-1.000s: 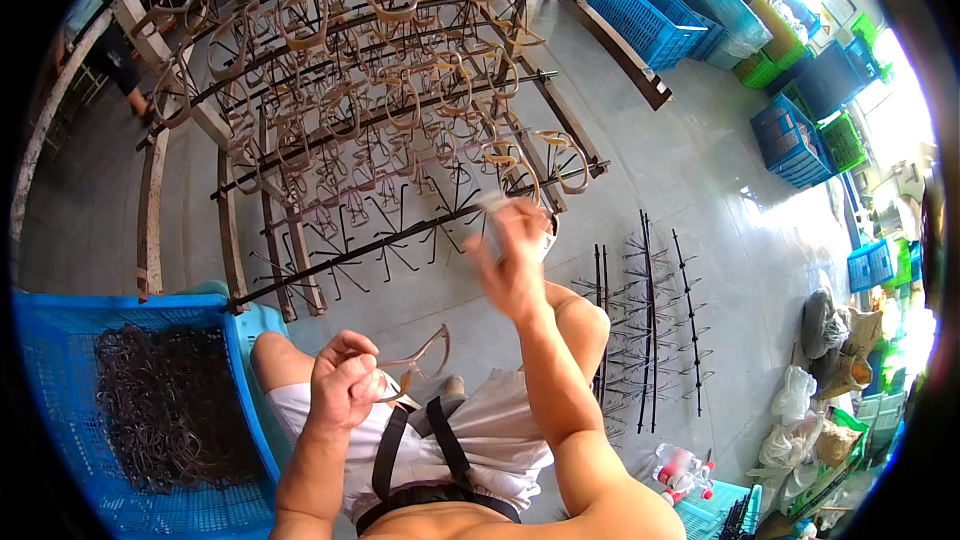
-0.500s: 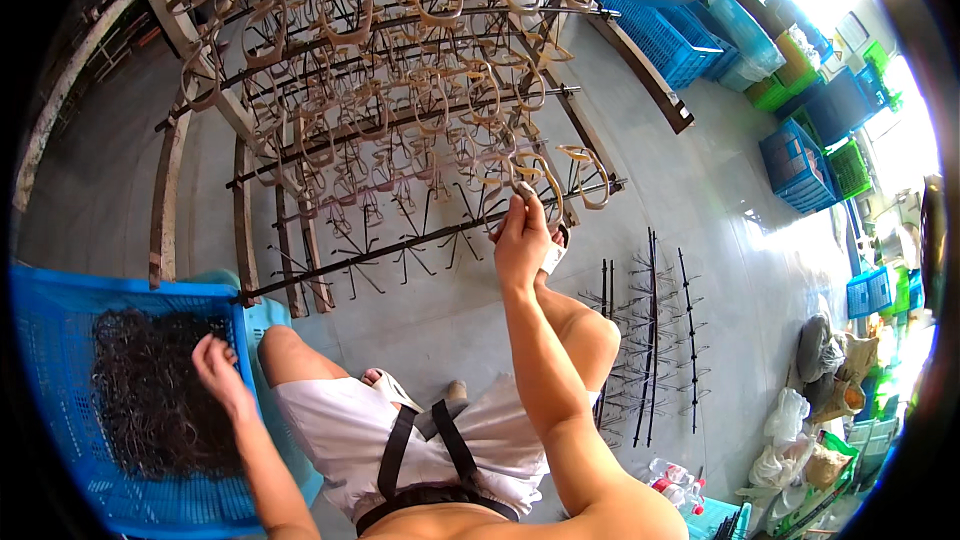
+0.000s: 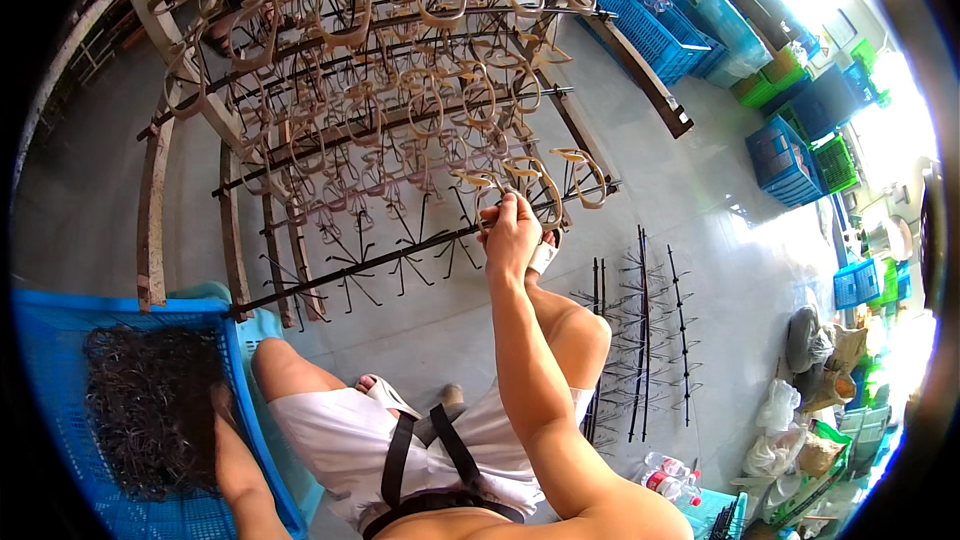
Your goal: The person repeatedly picks small metal loops from a blue basket and attaches them to hooks on a multi-tiered metal rack. The person occasionally reaches for long metal rods on the floor and places them onto the rack structure.
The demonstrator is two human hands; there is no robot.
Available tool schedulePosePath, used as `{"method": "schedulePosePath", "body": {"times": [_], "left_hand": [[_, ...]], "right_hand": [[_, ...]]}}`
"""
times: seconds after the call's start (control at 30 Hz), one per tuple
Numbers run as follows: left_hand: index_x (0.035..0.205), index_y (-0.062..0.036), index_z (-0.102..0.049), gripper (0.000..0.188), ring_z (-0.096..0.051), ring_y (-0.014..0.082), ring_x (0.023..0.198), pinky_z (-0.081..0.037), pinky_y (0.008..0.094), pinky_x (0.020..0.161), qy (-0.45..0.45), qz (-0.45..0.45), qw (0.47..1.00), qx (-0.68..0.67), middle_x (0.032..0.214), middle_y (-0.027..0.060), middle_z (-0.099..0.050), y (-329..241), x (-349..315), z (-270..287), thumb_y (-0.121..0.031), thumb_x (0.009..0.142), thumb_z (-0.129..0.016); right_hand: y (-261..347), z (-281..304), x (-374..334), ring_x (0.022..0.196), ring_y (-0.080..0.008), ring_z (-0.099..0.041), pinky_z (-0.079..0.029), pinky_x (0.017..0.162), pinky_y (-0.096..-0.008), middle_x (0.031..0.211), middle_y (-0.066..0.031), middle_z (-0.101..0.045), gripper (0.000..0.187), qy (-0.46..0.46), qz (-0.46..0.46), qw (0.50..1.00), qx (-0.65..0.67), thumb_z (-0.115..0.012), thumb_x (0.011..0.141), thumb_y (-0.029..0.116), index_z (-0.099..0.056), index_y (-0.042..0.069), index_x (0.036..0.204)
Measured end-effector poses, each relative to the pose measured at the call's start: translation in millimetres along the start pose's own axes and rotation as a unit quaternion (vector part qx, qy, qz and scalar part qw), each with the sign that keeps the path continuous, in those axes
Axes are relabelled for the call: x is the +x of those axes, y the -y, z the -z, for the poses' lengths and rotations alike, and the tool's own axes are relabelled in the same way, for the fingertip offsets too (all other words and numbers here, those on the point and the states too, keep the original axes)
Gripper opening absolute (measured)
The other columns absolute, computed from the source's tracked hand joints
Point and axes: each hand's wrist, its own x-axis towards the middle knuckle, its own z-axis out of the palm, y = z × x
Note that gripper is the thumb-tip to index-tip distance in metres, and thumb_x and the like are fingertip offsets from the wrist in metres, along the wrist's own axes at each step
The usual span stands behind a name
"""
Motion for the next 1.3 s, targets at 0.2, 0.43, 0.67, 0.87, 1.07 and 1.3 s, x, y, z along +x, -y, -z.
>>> {"method": "schedulePosePath", "body": {"times": [0.2,0.43,0.67,0.87,1.07,1.3], "left_hand": [[0.106,-0.002,-0.056,0.036,-0.06,0.0358,0.073,-0.047,0.0452,0.068,-0.041,-0.101,0.994,0.026,0.076,0.0128,-0.063,19.8,10.1,7.8,-0.024,0.078,-0.063],[0.114,-0.0011,-0.051,0.035,-0.048,0.0379,0.107,-0.041,0.0429,0.09,-0.239,-0.189,0.952,0.017,0.11,0.0225,-0.048,-58.8,-101.8,50.9,0.001,0.079,-0.05],[0.125,-0.003,-0.037,0.058,-0.037,0.0441,0.116,-0.037,0.0475,0.097,-0.354,0.034,0.931,-0.081,0.128,0.0244,-0.026,-24.8,-142.4,37.5,0.01,0.072,-0.054],[0.128,-0.0024,-0.037,0.059,-0.039,0.0447,0.117,-0.041,0.0493,0.094,-0.328,0.148,0.932,0.046,0.134,0.0259,-0.023,24.1,-138.3,32.3,-0.006,0.076,-0.064],[0.127,-0.0027,-0.042,0.055,-0.042,0.0417,0.116,-0.037,0.0497,0.097,-0.141,0.275,0.945,0.113,0.129,0.0244,-0.04,38.1,-126.4,45.3,-0.028,0.082,-0.06],[0.119,-0.0014,-0.05,0.045,-0.05,0.0366,0.113,-0.037,0.0428,0.099,-0.121,0.224,0.961,-0.109,0.119,0.0247,-0.053,-7.6,-142.5,41.8,-0.029,0.084,-0.057]], "right_hand": [[3.2,-5.5,-1.1,0.04,-0.0076,-0.045,-0.04,0.036,-0.022,0.064,-0.003,-0.058,0.022,-0.019,-0.03,0.998,0.045,-0.044,0.096,0.02,-0.057,0.003,0.09],[-0.5,-2.9,-1.6,0.041,-0.0065,-0.043,-0.039,0.037,-0.0215,0.06,-0.0004,-0.053,0.021,0.011,-0.046,0.993,0.104,-0.045,0.095,0.02,-0.056,0.005,0.087],[-8.7,-4.1,-13.0,0.044,-0.0055,-0.043,-0.039,0.039,-0.0209,0.057,0.0021,-0.048,0.02,0.047,-0.008,0.992,0.114,-0.05,0.095,0.022,-0.06,0.005,0.097],[-21.0,-6.3,-26.6,0.042,-0.0033,-0.034,-0.035,0.037,-0.0191,0.055,0.0046,-0.041,0.02,0.069,0.051,0.988,0.129,-0.05,0.095,0.023,-0.059,0.007,0.098],[-24.1,8.2,-26.0,0.042,-0.0037,-0.034,-0.036,0.038,-0.0197,0.053,0.0041,-0.04,0.019,0.148,0.095,0.984,0.034,-0.048,0.096,0.021,-0.058,0.005,0.092],[-25.3,17.8,-13.9,0.044,-0.0032,-0.036,-0.034,0.039,-0.0203,0.052,0.0043,-0.041,0.021,0.136,0.129,0.982,-0.026,-0.047,0.096,0.019,-0.056,0.004,0.086]]}}
